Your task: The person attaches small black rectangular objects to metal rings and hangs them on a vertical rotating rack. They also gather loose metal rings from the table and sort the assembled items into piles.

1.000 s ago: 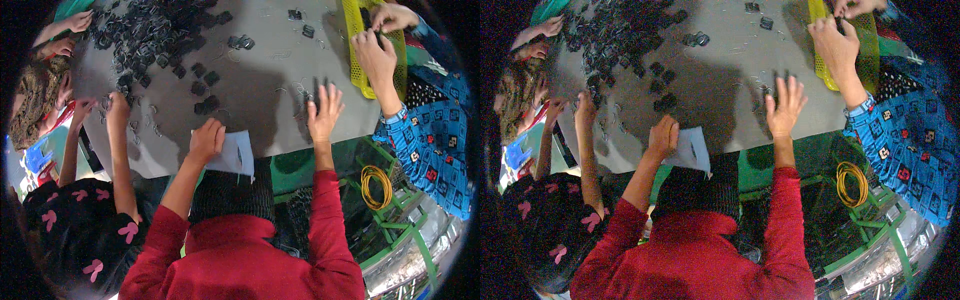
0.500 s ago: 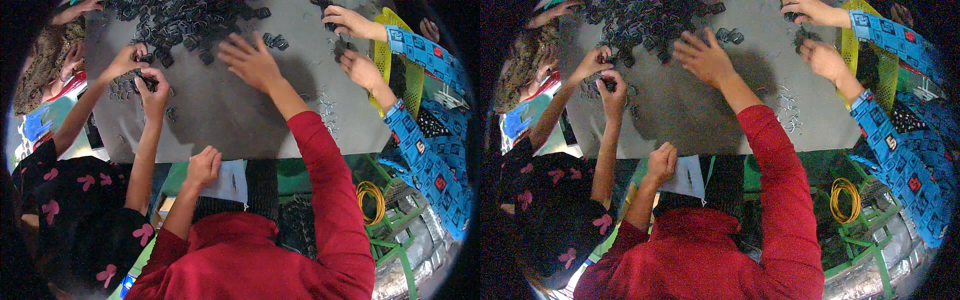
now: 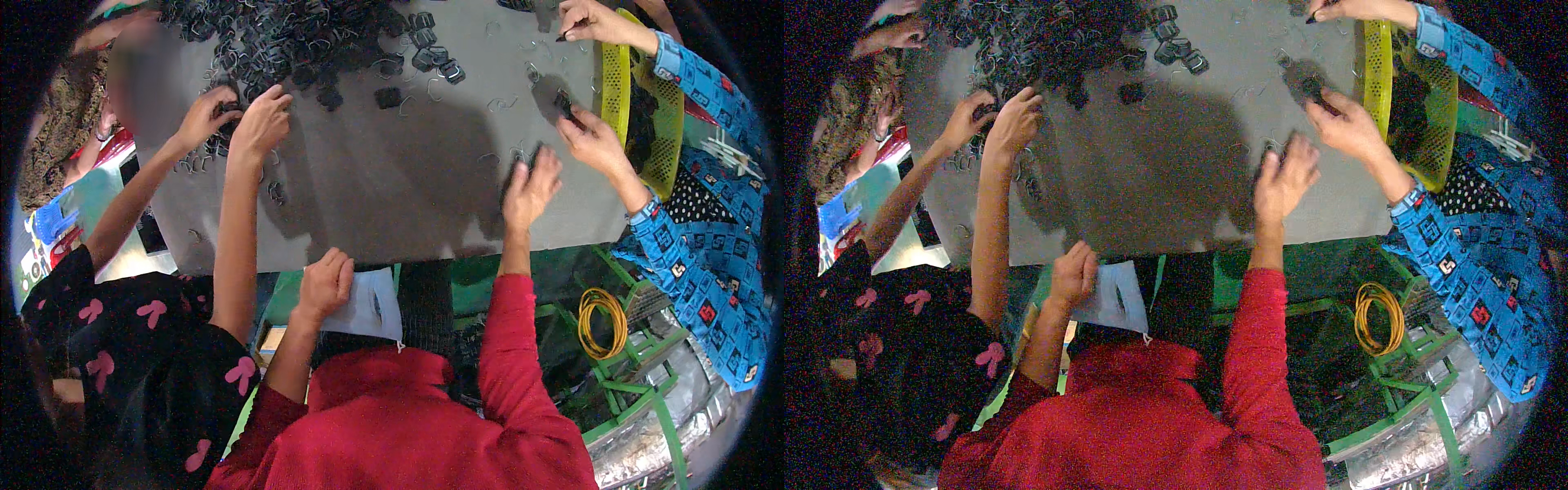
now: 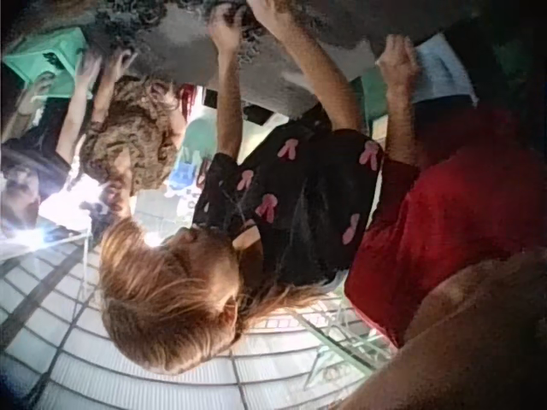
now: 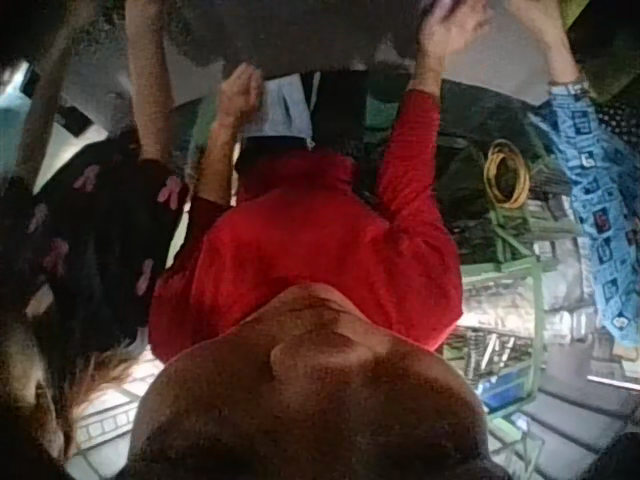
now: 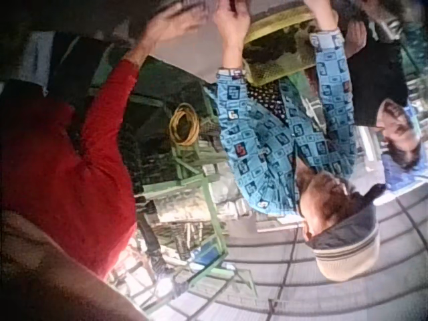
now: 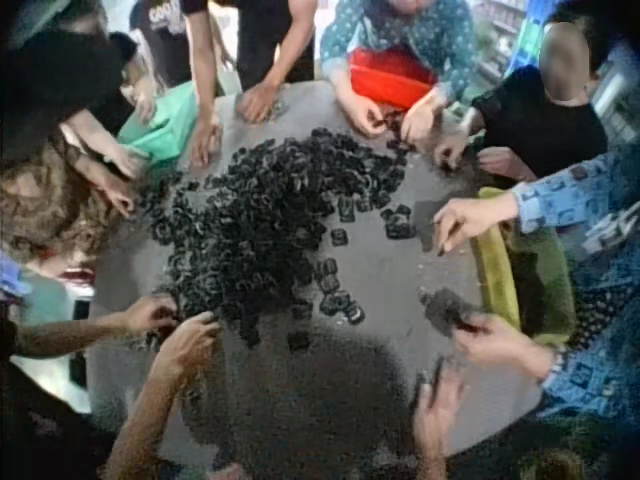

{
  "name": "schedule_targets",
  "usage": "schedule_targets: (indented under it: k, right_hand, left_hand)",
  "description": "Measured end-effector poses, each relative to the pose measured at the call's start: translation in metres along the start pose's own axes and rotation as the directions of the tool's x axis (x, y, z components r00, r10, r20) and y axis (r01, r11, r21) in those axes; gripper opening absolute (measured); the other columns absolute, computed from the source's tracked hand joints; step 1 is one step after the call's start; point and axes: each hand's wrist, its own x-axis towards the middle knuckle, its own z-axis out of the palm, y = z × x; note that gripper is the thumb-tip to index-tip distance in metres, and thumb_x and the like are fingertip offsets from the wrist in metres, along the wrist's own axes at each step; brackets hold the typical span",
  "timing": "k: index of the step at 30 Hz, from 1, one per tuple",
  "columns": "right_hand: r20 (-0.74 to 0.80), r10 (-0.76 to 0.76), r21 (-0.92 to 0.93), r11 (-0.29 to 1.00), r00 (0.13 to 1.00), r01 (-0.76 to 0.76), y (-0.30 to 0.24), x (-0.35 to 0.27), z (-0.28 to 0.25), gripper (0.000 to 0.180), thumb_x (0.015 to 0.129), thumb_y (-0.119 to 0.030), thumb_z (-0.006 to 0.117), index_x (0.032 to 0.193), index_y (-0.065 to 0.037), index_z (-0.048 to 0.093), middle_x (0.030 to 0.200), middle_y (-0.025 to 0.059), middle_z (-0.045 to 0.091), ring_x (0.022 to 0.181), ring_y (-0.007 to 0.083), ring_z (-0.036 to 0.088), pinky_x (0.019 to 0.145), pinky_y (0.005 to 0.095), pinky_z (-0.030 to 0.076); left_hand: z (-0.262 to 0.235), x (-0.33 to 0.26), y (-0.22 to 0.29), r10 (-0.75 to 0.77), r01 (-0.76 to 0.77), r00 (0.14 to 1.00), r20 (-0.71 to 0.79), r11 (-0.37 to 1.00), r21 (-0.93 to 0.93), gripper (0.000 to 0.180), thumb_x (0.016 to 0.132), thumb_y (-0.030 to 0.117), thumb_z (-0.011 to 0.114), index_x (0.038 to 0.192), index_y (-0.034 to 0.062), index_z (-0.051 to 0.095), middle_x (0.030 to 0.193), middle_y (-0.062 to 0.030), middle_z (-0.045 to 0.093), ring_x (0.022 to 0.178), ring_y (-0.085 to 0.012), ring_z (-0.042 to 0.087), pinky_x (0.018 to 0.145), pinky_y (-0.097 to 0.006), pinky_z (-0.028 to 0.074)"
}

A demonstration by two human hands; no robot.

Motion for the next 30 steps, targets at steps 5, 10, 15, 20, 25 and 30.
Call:
schedule_targets:
  k: [5,10,15,20,25,30]
  right_hand:
    - [0.226,-0.383,0.118,0.923,0.896,0.365,-0.097,-0.011,0.037,0.057,0.085,-0.032,0.057,0.136,-0.012,0.041,0.144,0.0084,0.035,0.136,0.0299,0.025,0.110,0.0512,0.017]
    - [0.212,-0.650,0.612,0.670,0.729,0.419,-0.219,-0.067,0.071,0.057,0.082,-0.021,0.061,0.135,-0.015,0.041,0.143,0.0067,0.037,0.135,0.0261,0.028,0.110,0.0448,0.023]
    - [0.269,-0.374,0.725,0.685,0.887,0.069,-0.197,-0.051,0.043,0.047,0.086,-0.012,0.055,0.132,-0.011,0.045,0.137,0.0102,0.044,0.129,0.0289,0.037,0.105,0.0381,0.033]
    - [0.052,0.085,0.619,0.779,0.995,-0.099,-0.078,-0.051,-0.018,0.036,0.093,-0.009,0.046,0.128,-0.002,0.046,0.125,0.0141,0.052,0.115,0.0237,0.051,0.099,0.0348,0.038]
    - [-0.064,0.158,0.478,0.872,0.985,-0.108,-0.102,-0.064,-0.157,0.032,0.090,-0.007,0.048,0.121,-0.002,0.051,0.116,0.0135,0.057,0.107,0.0253,0.055,0.092,0.0350,0.043]
    - [-0.072,0.173,0.602,0.792,0.982,-0.095,-0.152,-0.093,-0.253,0.040,0.087,-0.015,0.056,0.125,-0.007,0.049,0.121,0.0151,0.053,0.110,0.0324,0.054,0.090,0.0371,0.047]
  left_hand:
    - [-0.007,-0.002,0.003,0.032,-0.032,0.999,0.008,0.999,0.029,0.010,0.084,0.010,0.053,0.078,0.0024,0.054,0.075,-0.0133,0.051,0.065,-0.0340,0.055,0.056,-0.041,0.045]
    - [-0.019,-0.002,0.009,0.048,-0.049,0.999,0.016,0.997,0.068,0.008,0.083,0.010,0.053,0.078,0.0032,0.054,0.074,-0.0129,0.050,0.063,-0.0333,0.054,0.055,-0.041,0.045]
    - [-0.024,0.021,0.010,0.109,-0.106,0.994,-0.016,0.985,0.140,0.009,0.084,0.012,0.054,0.081,0.0041,0.055,0.075,-0.0121,0.052,0.064,-0.0333,0.055,0.056,-0.041,0.047]
    - [0.035,0.089,0.003,0.244,-0.219,0.968,-0.066,0.940,0.262,0.020,0.089,0.023,0.051,0.084,0.0047,0.057,0.082,-0.0126,0.057,0.067,-0.0346,0.058,0.060,-0.044,0.049]
    - [0.061,0.176,0.019,0.460,-0.428,0.888,0.015,0.815,0.390,0.023,0.088,0.031,0.052,0.091,0.0088,0.059,0.091,-0.0101,0.059,0.086,-0.0313,0.057,0.072,-0.046,0.046]
    - [0.022,0.209,0.090,0.630,-0.617,0.765,0.134,0.658,0.432,0.029,0.084,0.018,0.055,0.110,0.0066,0.055,0.122,-0.0155,0.051,0.117,-0.0349,0.043,0.096,-0.050,0.034]
